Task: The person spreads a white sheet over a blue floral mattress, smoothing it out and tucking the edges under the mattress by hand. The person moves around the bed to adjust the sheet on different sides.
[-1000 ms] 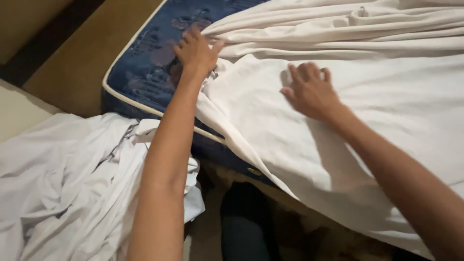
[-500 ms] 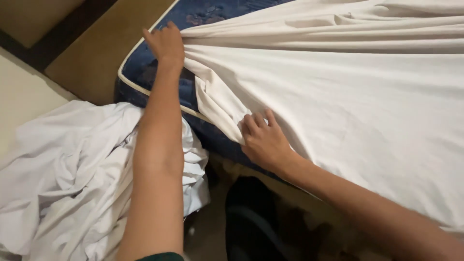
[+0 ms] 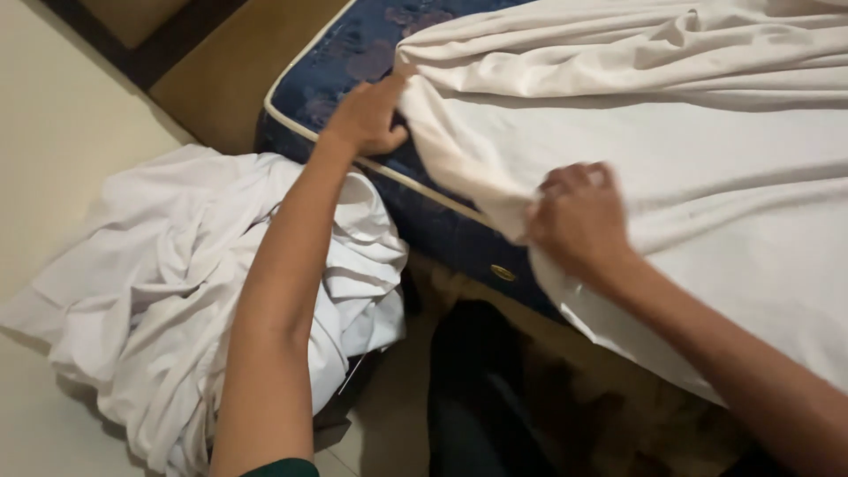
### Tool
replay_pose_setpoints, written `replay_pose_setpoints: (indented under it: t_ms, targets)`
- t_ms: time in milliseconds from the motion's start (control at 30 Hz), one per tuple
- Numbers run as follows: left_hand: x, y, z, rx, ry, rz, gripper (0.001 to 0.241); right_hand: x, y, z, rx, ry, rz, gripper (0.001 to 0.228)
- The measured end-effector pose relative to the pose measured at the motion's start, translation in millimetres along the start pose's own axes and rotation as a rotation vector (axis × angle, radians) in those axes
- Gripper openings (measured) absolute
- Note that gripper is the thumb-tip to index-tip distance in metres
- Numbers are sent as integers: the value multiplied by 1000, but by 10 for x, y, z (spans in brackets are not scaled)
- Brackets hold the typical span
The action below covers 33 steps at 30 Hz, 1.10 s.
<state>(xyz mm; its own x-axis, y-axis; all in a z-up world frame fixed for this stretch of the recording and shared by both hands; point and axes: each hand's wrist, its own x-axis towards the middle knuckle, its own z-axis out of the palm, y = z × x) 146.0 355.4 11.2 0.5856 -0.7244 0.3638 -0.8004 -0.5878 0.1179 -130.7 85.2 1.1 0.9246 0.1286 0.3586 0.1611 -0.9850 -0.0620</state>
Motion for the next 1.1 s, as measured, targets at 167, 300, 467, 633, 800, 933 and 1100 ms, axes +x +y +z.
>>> replay_pose_setpoints:
  t_ms: [167, 300, 467, 633, 800, 933, 1100]
  targets:
    - [76, 459, 100, -19, 7, 150, 89, 108, 325, -118, -207, -40, 318, 41]
    - [290, 310, 611, 190, 236, 64, 59, 304, 22, -190, -229, 64, 70, 105]
    - [305, -185, 638, 505, 402, 41, 24, 487, -306, 16, -155, -5, 34, 88]
    - [-509, -1105, -57, 767, 391, -168, 28, 660, -399, 443, -183, 223, -68, 27]
    - [-966, -1332, 123, 887, 248, -188, 43, 519, -617, 410, -215, 130, -161, 28]
    - [-870, -1608, 570, 821, 110, -276, 54, 186, -845, 197, -145, -51, -125, 30]
    - [-407, -723, -114, 988, -125, -401, 72, -74, -909, -58, 29, 5, -311, 42]
